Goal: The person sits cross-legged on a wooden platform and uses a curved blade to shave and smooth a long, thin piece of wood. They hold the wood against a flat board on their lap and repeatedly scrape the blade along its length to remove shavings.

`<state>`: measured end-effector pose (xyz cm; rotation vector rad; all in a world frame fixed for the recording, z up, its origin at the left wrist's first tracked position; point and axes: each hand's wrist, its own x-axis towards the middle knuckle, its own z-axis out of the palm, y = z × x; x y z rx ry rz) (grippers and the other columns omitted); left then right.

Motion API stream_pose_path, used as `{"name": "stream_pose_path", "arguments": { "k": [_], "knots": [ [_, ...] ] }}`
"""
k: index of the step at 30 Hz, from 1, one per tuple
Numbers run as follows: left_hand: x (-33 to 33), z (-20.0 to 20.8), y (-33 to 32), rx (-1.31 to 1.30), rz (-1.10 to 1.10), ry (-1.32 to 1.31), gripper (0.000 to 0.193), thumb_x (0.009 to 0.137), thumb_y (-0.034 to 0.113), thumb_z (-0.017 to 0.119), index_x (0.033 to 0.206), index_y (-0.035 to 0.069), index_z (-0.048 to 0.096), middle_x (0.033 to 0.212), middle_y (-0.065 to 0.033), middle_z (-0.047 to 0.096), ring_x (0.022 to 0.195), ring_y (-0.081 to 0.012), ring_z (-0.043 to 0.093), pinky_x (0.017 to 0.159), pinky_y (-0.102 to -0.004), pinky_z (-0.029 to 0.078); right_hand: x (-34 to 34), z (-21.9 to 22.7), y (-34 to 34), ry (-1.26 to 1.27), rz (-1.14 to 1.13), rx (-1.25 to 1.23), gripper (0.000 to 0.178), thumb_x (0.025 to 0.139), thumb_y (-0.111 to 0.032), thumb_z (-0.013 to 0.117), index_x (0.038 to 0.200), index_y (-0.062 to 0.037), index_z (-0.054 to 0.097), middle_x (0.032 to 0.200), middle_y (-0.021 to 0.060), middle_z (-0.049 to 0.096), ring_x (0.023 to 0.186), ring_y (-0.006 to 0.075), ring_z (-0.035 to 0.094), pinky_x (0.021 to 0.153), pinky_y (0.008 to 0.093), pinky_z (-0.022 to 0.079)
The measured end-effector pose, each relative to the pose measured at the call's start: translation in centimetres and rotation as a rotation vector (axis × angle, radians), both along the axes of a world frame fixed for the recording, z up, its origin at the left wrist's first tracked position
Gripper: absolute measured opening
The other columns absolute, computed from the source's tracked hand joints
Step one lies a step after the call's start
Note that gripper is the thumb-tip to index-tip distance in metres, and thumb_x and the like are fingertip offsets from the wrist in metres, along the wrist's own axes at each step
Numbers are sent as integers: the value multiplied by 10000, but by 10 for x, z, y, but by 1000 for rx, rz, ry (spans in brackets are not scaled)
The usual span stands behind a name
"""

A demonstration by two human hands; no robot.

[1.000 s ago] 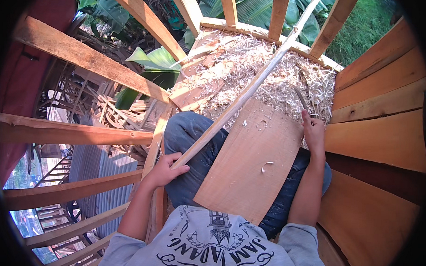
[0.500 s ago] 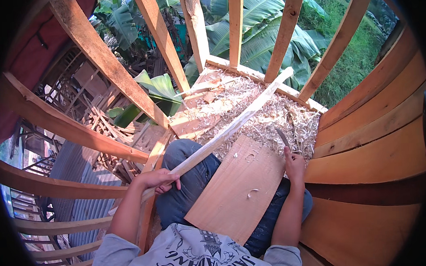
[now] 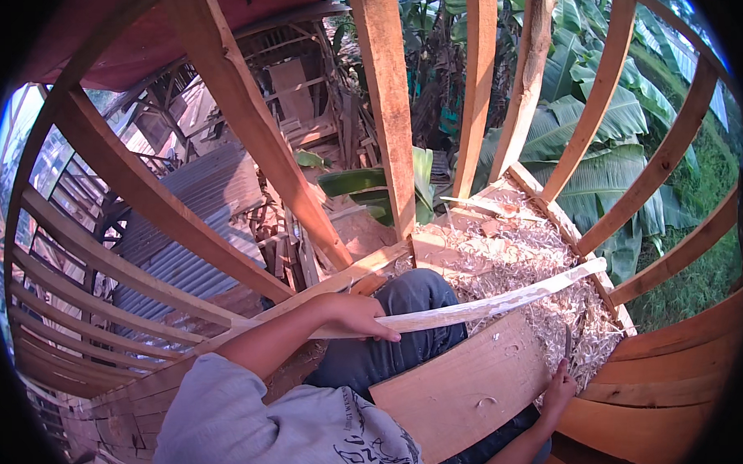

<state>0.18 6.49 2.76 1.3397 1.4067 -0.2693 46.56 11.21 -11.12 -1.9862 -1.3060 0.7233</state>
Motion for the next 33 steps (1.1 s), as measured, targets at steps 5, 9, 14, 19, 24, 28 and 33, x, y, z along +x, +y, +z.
{"name": "stream_pose_path", "arguments": {
  "k": [5,9,14,19,24,28,33],
  "knots": [
    [-6,30,-15,280,-71,216,683,827,672,519,1124,59,576,997,-149,613,948,-266,603,801,-393,465,-6,-2,2,-12,8,4,709,918,-565,512,494,-33,312,477,8,307,482,123,275,474,351,231],
    [9,45,-12,638,-38,220,542,846,519,598,1162,83,530,1051,-130,551,975,-280,562,833,-388,447,-2,-16,1,-8,17,65,708,921,-562,509,495,-32,309,474,4,298,483,124,275,474,351,230],
    [50,85,0,984,-56,-38,306,843,347,656,1014,98,608,1037,-94,525,988,-263,531,857,-385,423,3,-26,2,-10,42,3,721,922,-559,480,636,102,505,494,88,430,508,190,406,509,403,316],
    [105,97,32,1131,-314,-371,224,829,311,676,898,103,628,952,-64,545,932,-256,552,836,-387,420,-4,6,0,19,-31,-14,664,915,-527,521,606,60,537,491,35,404,506,127,390,488,350,301],
    [149,118,20,562,-823,-915,264,907,319,580,798,81,550,847,-70,497,807,-258,520,743,-375,387,-6,8,3,79,-68,-150,569,884,-513,575,937,42,687,657,182,624,670,229,623,650,369,467],
    [187,114,-41,-162,-1059,-1336,421,927,340,573,702,-9,510,677,-187,523,699,-335,554,644,-446,403,1,8,-1,41,-105,-212,629,849,-598,552,957,3,706,762,224,661,816,346,667,740,404,491],
    [167,90,-71,-215,-475,-1687,371,993,279,409,701,51,418,681,-83,363,637,-262,438,670,-380,331,-14,19,-5,71,-81,-198,654,853,-602,550,860,37,691,648,196,613,685,278,638,667,391,472]
  ]
}}
